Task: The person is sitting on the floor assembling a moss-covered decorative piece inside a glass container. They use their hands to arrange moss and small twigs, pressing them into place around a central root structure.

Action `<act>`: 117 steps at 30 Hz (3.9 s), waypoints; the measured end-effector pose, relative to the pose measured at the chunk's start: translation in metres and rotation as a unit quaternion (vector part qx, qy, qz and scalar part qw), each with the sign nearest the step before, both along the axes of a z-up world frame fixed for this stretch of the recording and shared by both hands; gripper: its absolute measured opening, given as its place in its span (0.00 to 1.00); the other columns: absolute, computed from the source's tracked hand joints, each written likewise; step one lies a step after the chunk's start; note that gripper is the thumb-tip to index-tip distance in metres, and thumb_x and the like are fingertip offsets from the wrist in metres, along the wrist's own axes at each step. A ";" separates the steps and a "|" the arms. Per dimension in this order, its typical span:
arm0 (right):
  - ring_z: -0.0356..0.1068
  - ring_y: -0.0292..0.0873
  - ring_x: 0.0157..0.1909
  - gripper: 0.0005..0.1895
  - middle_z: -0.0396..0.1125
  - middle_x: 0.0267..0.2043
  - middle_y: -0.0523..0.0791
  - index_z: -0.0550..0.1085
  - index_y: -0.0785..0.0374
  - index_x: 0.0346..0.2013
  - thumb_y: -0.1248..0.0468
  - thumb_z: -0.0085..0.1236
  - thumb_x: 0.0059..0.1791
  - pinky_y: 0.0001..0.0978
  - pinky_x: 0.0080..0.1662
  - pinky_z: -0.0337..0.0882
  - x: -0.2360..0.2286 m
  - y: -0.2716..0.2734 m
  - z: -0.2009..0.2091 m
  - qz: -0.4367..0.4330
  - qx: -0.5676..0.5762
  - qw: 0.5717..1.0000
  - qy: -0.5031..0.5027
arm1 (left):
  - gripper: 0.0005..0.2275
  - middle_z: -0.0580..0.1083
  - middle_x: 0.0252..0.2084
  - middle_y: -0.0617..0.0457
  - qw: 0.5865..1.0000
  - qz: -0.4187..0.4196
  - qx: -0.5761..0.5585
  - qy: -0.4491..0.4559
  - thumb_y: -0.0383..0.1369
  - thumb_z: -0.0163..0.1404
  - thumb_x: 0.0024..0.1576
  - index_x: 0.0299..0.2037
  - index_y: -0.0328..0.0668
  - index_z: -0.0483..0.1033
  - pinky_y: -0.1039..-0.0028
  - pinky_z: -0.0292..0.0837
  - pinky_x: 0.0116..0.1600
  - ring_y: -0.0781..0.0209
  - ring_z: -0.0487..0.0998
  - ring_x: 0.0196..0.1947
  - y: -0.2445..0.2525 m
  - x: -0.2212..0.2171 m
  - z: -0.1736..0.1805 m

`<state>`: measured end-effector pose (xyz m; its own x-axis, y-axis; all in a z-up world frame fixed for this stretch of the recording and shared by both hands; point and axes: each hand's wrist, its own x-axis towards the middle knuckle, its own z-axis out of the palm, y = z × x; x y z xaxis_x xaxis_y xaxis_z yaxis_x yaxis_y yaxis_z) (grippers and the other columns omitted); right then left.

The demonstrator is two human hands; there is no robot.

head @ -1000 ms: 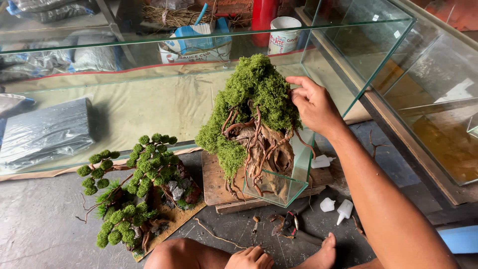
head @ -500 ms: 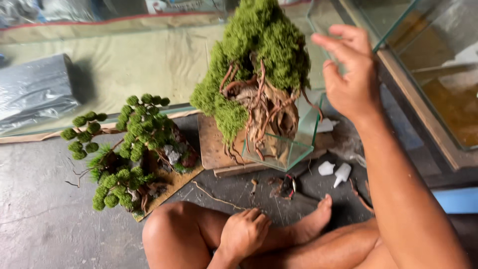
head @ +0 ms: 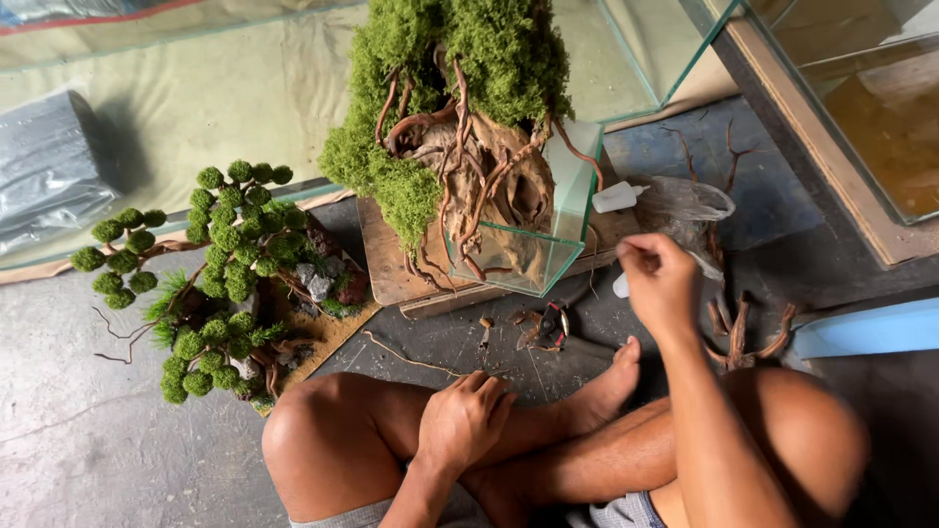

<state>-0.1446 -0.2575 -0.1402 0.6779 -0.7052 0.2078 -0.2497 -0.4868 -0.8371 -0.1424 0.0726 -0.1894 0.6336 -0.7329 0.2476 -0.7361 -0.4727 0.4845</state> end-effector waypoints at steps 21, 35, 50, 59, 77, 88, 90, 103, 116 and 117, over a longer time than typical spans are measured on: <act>0.79 0.42 0.44 0.14 0.81 0.42 0.46 0.86 0.60 0.44 0.64 0.67 0.45 0.33 0.52 0.74 0.021 -0.042 -0.012 -0.003 -0.080 0.983 0.166 | 0.08 0.76 0.34 0.53 1.000 0.000 -0.027 0.009 0.40 0.53 0.65 0.36 0.49 0.76 0.59 0.72 0.32 0.50 0.78 0.31 0.007 -0.004 -0.022; 0.66 0.31 0.34 0.07 0.74 0.34 0.39 0.82 0.63 0.43 0.65 0.61 0.54 0.25 0.37 0.67 0.117 0.064 0.227 0.202 -0.078 0.976 0.016 | 0.09 0.76 0.33 0.54 0.998 -0.003 -0.057 0.002 0.41 0.54 0.64 0.34 0.50 0.76 0.60 0.73 0.33 0.51 0.78 0.32 0.011 -0.004 -0.028; 0.73 0.37 0.41 0.08 0.78 0.39 0.41 0.84 0.57 0.43 0.62 0.59 0.54 0.38 0.45 0.70 0.186 0.082 0.304 0.209 -0.260 0.935 0.121 | 0.11 0.74 0.30 0.53 0.997 -0.027 -0.061 -0.036 0.44 0.57 0.62 0.33 0.50 0.75 0.60 0.72 0.27 0.50 0.77 0.26 -0.001 0.003 -0.093; 0.76 0.40 0.45 0.08 0.80 0.40 0.42 0.85 0.54 0.42 0.60 0.60 0.53 0.40 0.48 0.70 0.206 0.082 0.297 0.192 -0.285 0.924 0.168 | 0.11 0.74 0.30 0.52 0.997 -0.029 -0.063 -0.028 0.46 0.58 0.62 0.35 0.51 0.77 0.61 0.73 0.29 0.50 0.77 0.27 -0.011 0.005 -0.125; 0.72 0.35 0.36 0.03 0.76 0.31 0.37 0.84 0.52 0.36 0.62 0.65 0.50 0.36 0.41 0.68 0.219 0.074 0.271 0.193 -0.299 0.928 0.109 | 0.12 0.74 0.32 0.52 0.997 -0.036 -0.063 -0.008 0.49 0.57 0.63 0.39 0.53 0.77 0.60 0.75 0.30 0.49 0.79 0.29 -0.015 0.006 -0.143; 0.73 0.31 0.34 0.04 0.76 0.30 0.36 0.85 0.52 0.37 0.62 0.67 0.48 0.31 0.43 0.70 0.206 0.083 0.288 0.175 -0.250 0.947 0.100 | 0.12 0.74 0.31 0.53 0.998 -0.021 -0.056 -0.011 0.47 0.57 0.63 0.35 0.52 0.77 0.61 0.74 0.29 0.51 0.78 0.28 -0.011 0.004 -0.119; 0.71 0.32 0.33 0.04 0.76 0.30 0.37 0.85 0.52 0.37 0.61 0.70 0.47 0.31 0.42 0.69 0.208 0.081 0.286 0.174 -0.257 0.945 0.107 | 0.11 0.74 0.31 0.53 0.997 -0.028 -0.062 -0.033 0.47 0.58 0.62 0.36 0.52 0.78 0.62 0.74 0.28 0.51 0.77 0.27 -0.011 0.005 -0.123; 0.75 0.36 0.28 0.04 0.76 0.26 0.41 0.81 0.55 0.35 0.60 0.64 0.52 0.30 0.42 0.70 0.188 0.081 0.292 0.164 -0.191 0.947 0.199 | 0.11 0.74 0.32 0.53 0.997 -0.032 -0.059 -0.033 0.47 0.57 0.62 0.36 0.53 0.78 0.61 0.73 0.27 0.51 0.77 0.27 -0.011 0.005 -0.119; 0.69 0.32 0.26 0.02 0.76 0.29 0.45 0.80 0.63 0.36 0.69 0.66 0.50 0.22 0.24 0.60 0.196 0.076 0.278 0.166 -0.047 0.982 0.082 | 0.10 0.74 0.32 0.53 0.997 -0.033 -0.072 -0.019 0.46 0.58 0.62 0.37 0.53 0.78 0.61 0.74 0.29 0.51 0.77 0.27 -0.010 0.005 -0.122; 0.69 0.32 0.25 0.02 0.76 0.28 0.46 0.80 0.64 0.36 0.69 0.67 0.50 0.22 0.24 0.61 0.195 0.077 0.278 0.161 -0.053 0.982 0.078 | 0.10 0.74 0.32 0.54 0.996 -0.032 -0.073 -0.025 0.46 0.58 0.61 0.37 0.54 0.78 0.61 0.74 0.29 0.50 0.77 0.26 -0.010 0.005 -0.120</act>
